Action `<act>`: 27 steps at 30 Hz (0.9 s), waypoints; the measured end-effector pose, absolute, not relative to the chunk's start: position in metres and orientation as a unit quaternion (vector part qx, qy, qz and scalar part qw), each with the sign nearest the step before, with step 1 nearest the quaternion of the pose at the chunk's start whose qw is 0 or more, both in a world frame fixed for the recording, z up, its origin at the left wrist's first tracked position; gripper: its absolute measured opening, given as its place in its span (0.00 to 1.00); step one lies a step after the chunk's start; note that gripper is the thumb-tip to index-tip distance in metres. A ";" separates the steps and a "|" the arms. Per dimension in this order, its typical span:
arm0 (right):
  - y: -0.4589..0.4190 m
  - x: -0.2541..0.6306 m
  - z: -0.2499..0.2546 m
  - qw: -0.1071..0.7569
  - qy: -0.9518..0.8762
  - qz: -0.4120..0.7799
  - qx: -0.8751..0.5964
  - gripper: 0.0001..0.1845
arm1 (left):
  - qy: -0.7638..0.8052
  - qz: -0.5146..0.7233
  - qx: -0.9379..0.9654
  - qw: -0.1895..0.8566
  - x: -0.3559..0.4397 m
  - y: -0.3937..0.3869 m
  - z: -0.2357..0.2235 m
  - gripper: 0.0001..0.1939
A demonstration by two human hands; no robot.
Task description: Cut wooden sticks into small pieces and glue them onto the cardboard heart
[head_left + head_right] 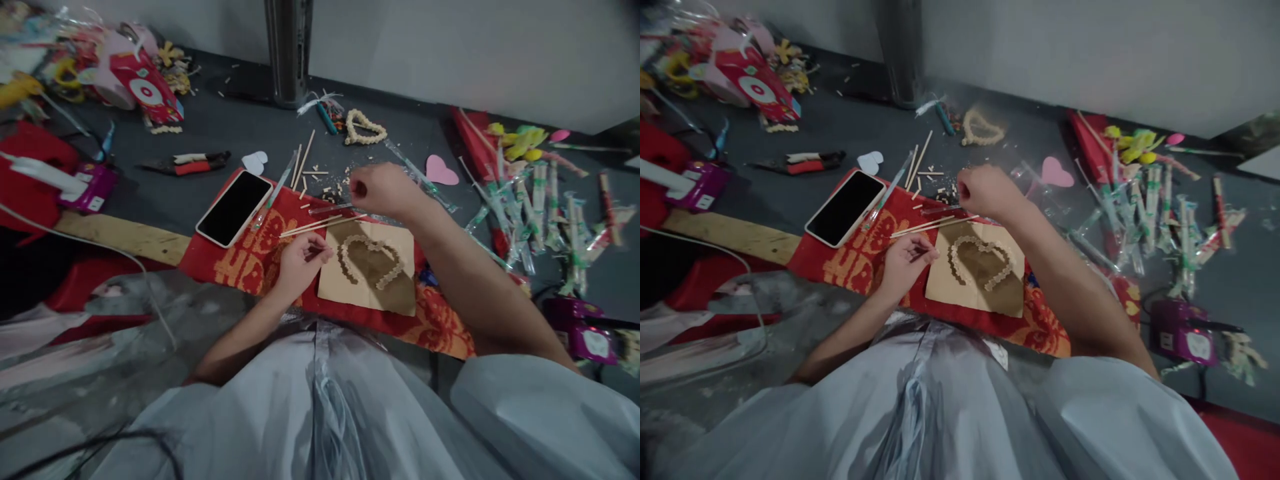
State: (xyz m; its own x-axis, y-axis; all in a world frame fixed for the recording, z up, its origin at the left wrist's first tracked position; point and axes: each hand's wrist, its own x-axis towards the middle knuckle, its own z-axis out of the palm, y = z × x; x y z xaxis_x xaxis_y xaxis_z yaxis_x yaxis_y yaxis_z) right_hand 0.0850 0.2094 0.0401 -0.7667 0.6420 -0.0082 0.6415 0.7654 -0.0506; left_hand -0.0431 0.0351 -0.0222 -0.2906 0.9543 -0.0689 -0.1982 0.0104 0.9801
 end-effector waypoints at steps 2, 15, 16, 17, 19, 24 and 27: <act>0.201 0.088 0.043 0.032 -0.943 0.042 -0.327 0.15 | 0.525 0.606 0.364 0.475 -0.043 0.034 -0.024 0.09; 0.131 0.114 0.070 0.079 -0.938 0.130 -0.310 0.10 | 0.533 0.626 0.348 0.451 -0.042 0.033 -0.022 0.12; 0.125 0.116 0.071 0.090 -0.935 0.145 -0.312 0.10 | 0.537 0.628 0.347 0.445 -0.042 0.033 -0.021 0.12; 0.118 0.119 0.073 0.110 -0.929 0.160 -0.315 0.10 | 0.539 0.629 0.347 0.440 -0.042 0.032 -0.020 0.12; 0.105 0.124 0.074 0.172 -0.909 0.194 -0.327 0.09 | 0.541 0.634 0.347 0.429 -0.042 0.032 -0.018 0.12; 0.074 0.127 0.055 0.301 -0.821 0.332 -0.355 0.04 | 0.530 0.652 0.355 0.410 -0.045 0.028 -0.013 0.14; 0.060 0.120 0.036 0.369 -0.733 0.418 -0.390 0.04 | 0.521 0.656 0.377 0.394 -0.047 0.024 -0.009 0.15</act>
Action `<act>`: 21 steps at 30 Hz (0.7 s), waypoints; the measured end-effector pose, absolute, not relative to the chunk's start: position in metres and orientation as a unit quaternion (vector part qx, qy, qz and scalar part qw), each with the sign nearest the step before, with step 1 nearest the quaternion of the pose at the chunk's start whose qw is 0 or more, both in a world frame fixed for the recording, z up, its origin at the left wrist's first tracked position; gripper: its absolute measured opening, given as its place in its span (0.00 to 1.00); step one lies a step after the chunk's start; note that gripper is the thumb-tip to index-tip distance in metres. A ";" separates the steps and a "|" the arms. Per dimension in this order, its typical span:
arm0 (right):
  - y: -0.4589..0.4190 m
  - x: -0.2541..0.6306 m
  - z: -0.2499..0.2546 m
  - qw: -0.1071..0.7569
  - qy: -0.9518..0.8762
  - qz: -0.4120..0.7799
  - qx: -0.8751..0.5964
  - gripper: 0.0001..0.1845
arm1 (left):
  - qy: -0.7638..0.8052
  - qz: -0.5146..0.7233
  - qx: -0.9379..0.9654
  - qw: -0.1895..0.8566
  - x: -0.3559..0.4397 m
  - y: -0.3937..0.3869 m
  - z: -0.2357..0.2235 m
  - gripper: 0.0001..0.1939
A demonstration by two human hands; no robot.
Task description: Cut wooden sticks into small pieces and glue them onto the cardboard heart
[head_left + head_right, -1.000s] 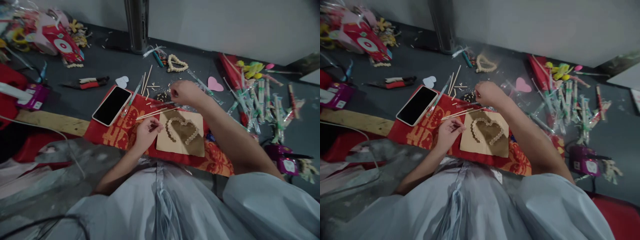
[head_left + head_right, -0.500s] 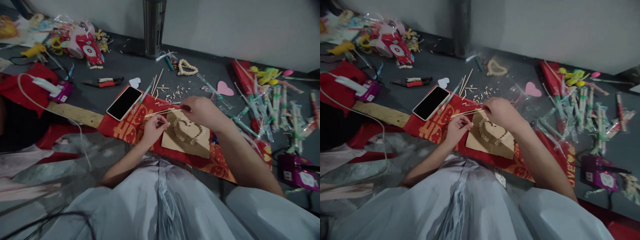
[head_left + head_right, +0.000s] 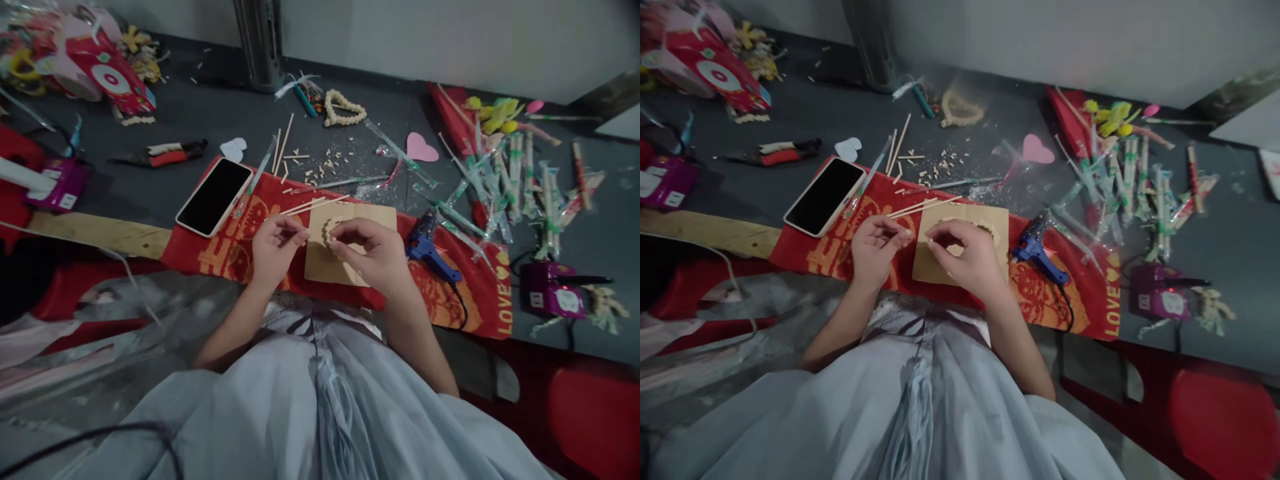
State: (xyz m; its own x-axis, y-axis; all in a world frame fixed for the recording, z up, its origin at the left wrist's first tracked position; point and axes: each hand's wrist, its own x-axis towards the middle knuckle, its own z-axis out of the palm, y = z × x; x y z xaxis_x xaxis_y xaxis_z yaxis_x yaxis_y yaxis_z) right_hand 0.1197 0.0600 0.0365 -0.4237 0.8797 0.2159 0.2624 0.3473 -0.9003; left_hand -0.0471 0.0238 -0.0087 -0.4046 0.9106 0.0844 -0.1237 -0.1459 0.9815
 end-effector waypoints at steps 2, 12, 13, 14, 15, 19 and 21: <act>0.054 0.114 0.028 0.407 -0.679 0.458 -0.404 0.08 | 0.516 0.655 0.398 0.381 -0.048 0.021 -0.005 0.14; 0.043 0.099 0.037 0.422 -0.661 0.462 -0.416 0.10 | 0.548 0.599 0.531 0.242 -0.050 0.007 0.006 0.05; 0.043 0.099 0.037 0.417 -0.665 0.456 -0.418 0.10 | 0.550 0.592 0.543 0.229 -0.050 0.006 0.006 0.05; 0.043 0.099 0.037 0.412 -0.669 0.453 -0.421 0.10 | 0.553 0.586 0.551 0.218 -0.051 0.005 0.006 0.05; 0.043 0.099 0.037 0.408 -0.671 0.452 -0.423 0.10 | 0.557 0.581 0.556 0.208 -0.051 0.005 0.006 0.04; 0.042 0.099 0.037 0.410 -0.677 0.447 -0.418 0.11 | 0.569 0.566 0.570 0.178 -0.052 0.004 0.004 0.03; 0.042 0.099 0.038 0.413 -0.680 0.441 -0.416 0.11 | 0.561 0.566 0.578 0.173 -0.052 0.004 0.004 0.04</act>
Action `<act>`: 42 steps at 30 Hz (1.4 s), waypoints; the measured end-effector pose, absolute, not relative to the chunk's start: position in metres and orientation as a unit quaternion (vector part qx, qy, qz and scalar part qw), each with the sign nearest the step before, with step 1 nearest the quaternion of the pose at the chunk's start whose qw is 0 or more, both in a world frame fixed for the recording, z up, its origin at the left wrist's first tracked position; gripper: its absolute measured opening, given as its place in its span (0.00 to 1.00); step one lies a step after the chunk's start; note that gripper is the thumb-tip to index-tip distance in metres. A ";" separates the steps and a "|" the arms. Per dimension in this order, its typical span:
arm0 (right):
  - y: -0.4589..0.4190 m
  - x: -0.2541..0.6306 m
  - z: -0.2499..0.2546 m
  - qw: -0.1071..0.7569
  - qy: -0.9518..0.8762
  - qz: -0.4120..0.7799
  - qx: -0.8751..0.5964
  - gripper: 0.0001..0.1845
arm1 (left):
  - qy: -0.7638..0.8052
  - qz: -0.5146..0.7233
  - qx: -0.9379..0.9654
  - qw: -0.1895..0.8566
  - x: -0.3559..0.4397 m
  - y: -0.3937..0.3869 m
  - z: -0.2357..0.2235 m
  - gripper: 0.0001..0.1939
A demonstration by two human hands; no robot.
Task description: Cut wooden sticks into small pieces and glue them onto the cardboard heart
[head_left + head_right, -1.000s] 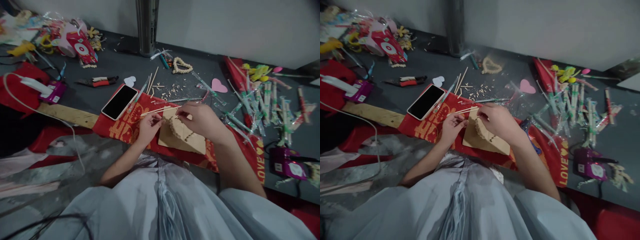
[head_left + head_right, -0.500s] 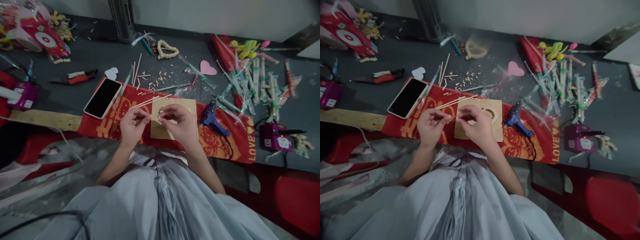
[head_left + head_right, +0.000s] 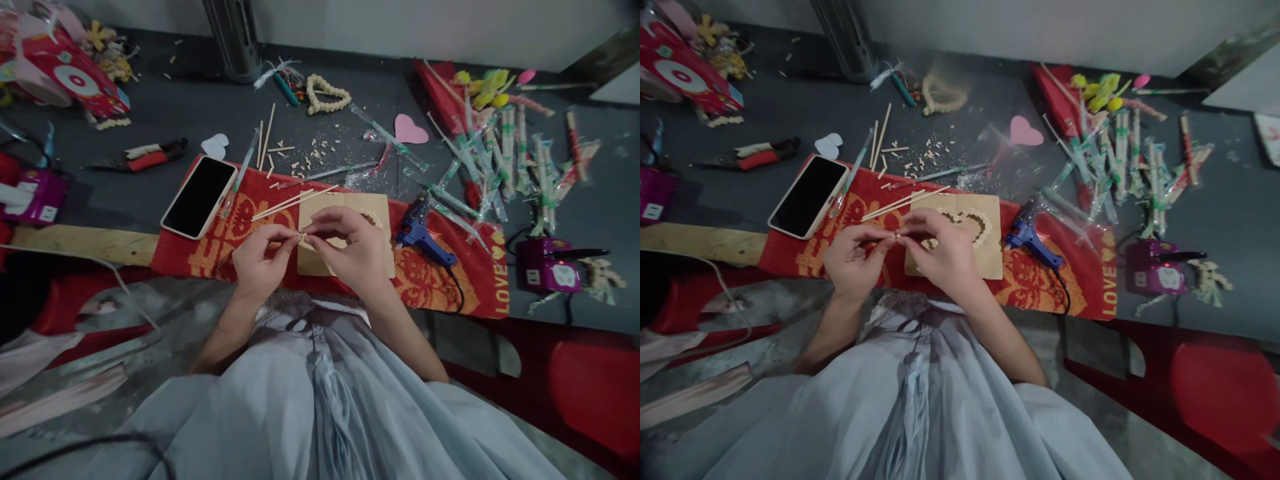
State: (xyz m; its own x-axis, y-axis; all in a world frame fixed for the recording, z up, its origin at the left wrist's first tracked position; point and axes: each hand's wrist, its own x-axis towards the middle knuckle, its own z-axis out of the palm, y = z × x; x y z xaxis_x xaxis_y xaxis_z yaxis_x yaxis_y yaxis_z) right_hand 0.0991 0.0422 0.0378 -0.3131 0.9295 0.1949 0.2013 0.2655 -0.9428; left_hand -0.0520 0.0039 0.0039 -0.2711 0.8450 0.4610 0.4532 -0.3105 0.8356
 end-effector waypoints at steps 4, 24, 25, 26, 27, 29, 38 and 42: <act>0.043 0.099 0.039 0.407 -0.687 0.432 -0.419 0.11 | 0.546 0.577 0.584 0.169 -0.052 0.004 0.003 0.05; 0.042 0.100 0.038 0.402 -0.710 0.401 -0.417 0.10 | 0.586 0.547 0.576 0.161 -0.048 0.001 0.006 0.04; 0.042 0.101 0.039 0.400 -0.714 0.398 -0.414 0.11 | 0.587 0.557 0.559 0.184 -0.047 0.002 0.007 0.04; 0.042 0.102 0.039 0.399 -0.718 0.394 -0.412 0.11 | 0.584 0.571 0.535 0.216 -0.045 0.003 0.009 0.05; 0.043 0.104 0.040 0.399 -0.724 0.386 -0.410 0.11 | 0.578 0.587 0.507 0.254 -0.044 0.005 0.009 0.07; 0.043 0.106 0.042 0.397 -0.741 0.360 -0.406 0.08 | 0.557 0.612 0.451 0.335 -0.043 0.008 0.010 0.12; 0.047 0.105 0.031 0.442 -0.773 0.302 -0.339 0.07 | 0.480 0.610 0.304 0.553 -0.043 0.016 0.021 0.20; 0.048 0.103 0.026 0.466 -0.742 0.346 -0.335 0.06 | 0.472 0.608 0.294 0.566 -0.042 0.016 0.024 0.19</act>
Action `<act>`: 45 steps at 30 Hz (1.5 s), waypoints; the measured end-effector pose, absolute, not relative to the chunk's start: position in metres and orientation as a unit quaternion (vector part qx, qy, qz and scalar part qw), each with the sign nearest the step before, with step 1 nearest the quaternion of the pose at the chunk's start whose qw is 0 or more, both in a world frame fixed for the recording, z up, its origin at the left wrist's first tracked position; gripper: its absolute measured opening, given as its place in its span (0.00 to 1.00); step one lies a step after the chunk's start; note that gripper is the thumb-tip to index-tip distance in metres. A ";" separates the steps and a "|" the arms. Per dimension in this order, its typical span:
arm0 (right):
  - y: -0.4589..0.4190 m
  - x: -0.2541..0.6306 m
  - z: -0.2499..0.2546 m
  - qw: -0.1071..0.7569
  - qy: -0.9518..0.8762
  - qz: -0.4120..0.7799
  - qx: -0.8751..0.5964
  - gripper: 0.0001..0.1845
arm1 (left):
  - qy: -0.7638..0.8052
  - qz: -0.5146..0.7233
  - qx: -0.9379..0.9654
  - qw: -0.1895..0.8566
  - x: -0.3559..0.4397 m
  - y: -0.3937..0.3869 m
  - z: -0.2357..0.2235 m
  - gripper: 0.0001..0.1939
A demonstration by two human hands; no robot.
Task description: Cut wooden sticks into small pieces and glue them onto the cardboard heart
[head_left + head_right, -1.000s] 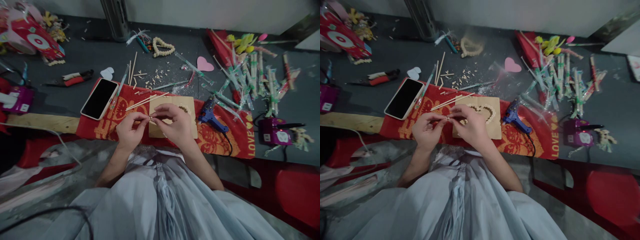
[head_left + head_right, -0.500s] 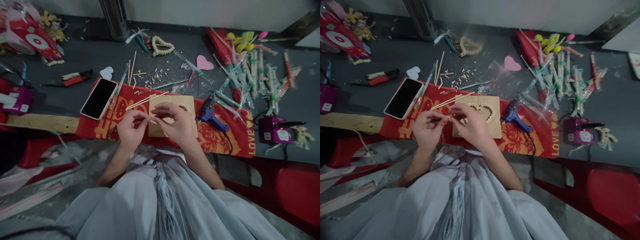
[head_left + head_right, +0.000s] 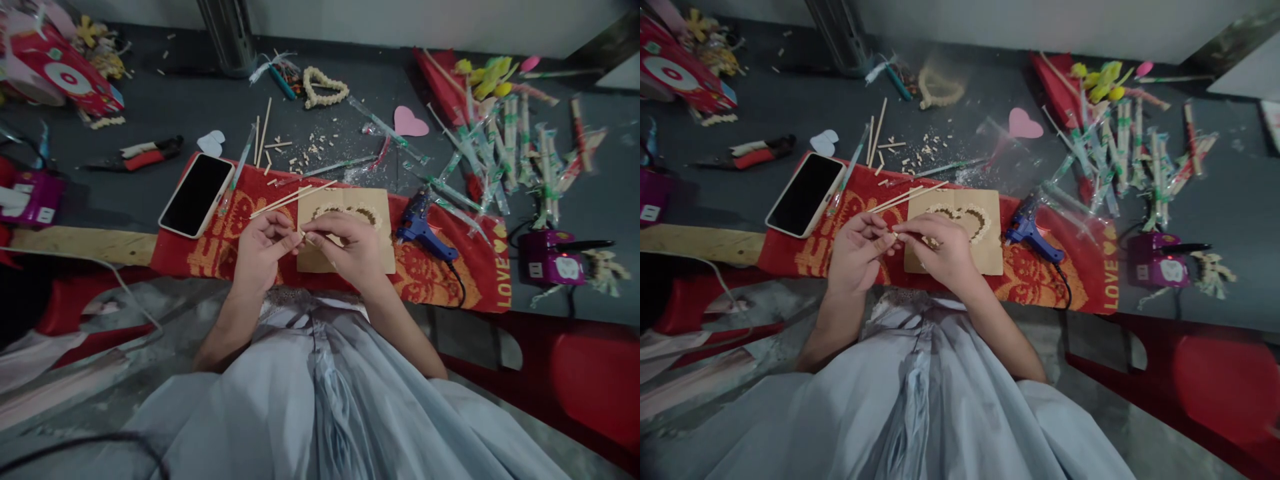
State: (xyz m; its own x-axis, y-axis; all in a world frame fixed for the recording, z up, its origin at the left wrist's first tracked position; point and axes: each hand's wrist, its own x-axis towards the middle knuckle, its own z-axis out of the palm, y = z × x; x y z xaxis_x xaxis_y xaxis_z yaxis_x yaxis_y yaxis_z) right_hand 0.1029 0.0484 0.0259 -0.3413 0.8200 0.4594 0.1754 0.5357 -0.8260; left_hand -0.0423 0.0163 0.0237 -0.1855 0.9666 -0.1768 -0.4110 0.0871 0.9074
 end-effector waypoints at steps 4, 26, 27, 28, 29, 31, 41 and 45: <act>0.048 0.102 0.024 0.479 -0.726 0.365 -0.332 0.05 | 0.469 0.603 0.299 0.571 -0.042 0.017 0.023 0.17; 0.048 0.110 0.034 0.463 -0.714 0.390 -0.351 0.05 | 0.535 0.588 0.597 0.112 -0.043 0.002 0.010 0.09; 0.048 0.110 0.034 0.459 -0.722 0.383 -0.347 0.06 | 0.530 0.581 0.610 0.096 -0.044 0.001 0.010 0.10; 0.048 0.109 0.034 0.456 -0.730 0.377 -0.341 0.06 | 0.524 0.575 0.622 0.087 -0.045 0.000 0.010 0.11; 0.048 0.109 0.034 0.455 -0.737 0.372 -0.333 0.07 | 0.517 0.571 0.633 0.082 -0.045 0.000 0.010 0.12; 0.048 0.109 0.034 0.454 -0.747 0.364 -0.322 0.07 | 0.507 0.560 0.651 0.076 -0.047 -0.001 0.011 0.12; 0.047 0.110 0.034 0.457 -0.751 0.358 -0.316 0.09 | 0.497 0.533 0.681 0.074 -0.048 -0.001 0.017 0.13; 0.045 0.109 0.034 0.457 -0.748 0.364 -0.316 0.09 | 0.502 0.532 0.677 0.082 -0.046 -0.002 0.020 0.14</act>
State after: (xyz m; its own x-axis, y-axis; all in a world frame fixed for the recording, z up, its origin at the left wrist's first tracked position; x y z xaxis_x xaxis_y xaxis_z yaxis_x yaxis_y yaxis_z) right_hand 0.1091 0.0455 0.0342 -0.3821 0.8049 0.4540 0.1399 0.5360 -0.8326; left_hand -0.0464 -0.0019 0.0198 -0.0705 0.7663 0.6386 0.5924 -0.4829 0.6449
